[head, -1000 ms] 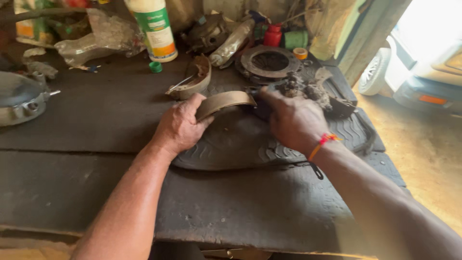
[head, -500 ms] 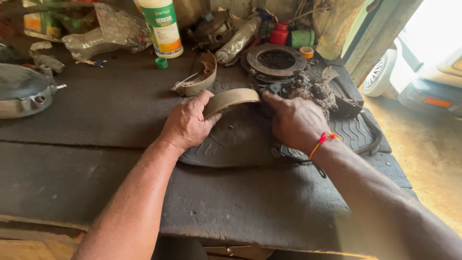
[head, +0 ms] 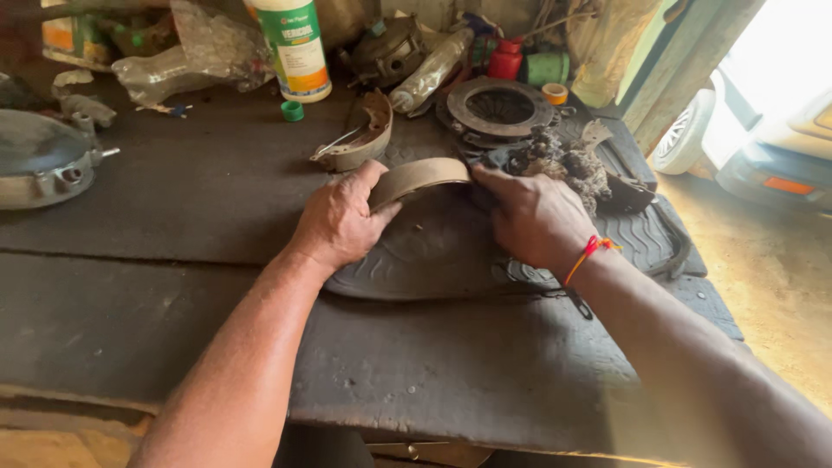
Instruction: The person cleans and handles brake shoes and other automotive components on a workbench by hand and using a tool.
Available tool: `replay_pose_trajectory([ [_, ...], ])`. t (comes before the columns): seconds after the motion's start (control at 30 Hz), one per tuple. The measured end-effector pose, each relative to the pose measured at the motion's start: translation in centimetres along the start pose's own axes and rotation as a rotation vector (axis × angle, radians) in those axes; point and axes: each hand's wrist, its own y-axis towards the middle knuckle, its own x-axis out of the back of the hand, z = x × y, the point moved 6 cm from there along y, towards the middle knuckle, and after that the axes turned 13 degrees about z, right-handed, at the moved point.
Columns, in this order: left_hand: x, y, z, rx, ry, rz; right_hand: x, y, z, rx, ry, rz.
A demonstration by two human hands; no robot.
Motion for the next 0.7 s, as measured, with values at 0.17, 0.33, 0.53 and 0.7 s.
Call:
replay_pose_trajectory([
  [0.17,-0.1,-0.1,0.3,0.024,-0.01,0.018,1.0,-0.4,0.7,-0.067,0.177,-0.052],
  [0.33,-0.3,0.2,0.1,-0.002,-0.035,0.004,-0.5,-0.4,3.3,-0.017,-0.028,0.076],
  [0.53,0.1,0.1,-0.2,-0.007,0.04,-0.003,-0.8,0.1,-0.8,-0.127,0.12,0.12],
  [0.7,-0.2,0.1,0.4,0.04,0.004,0.023,0.1,-0.1,-1.6,-0.165,0.216,0.004],
])
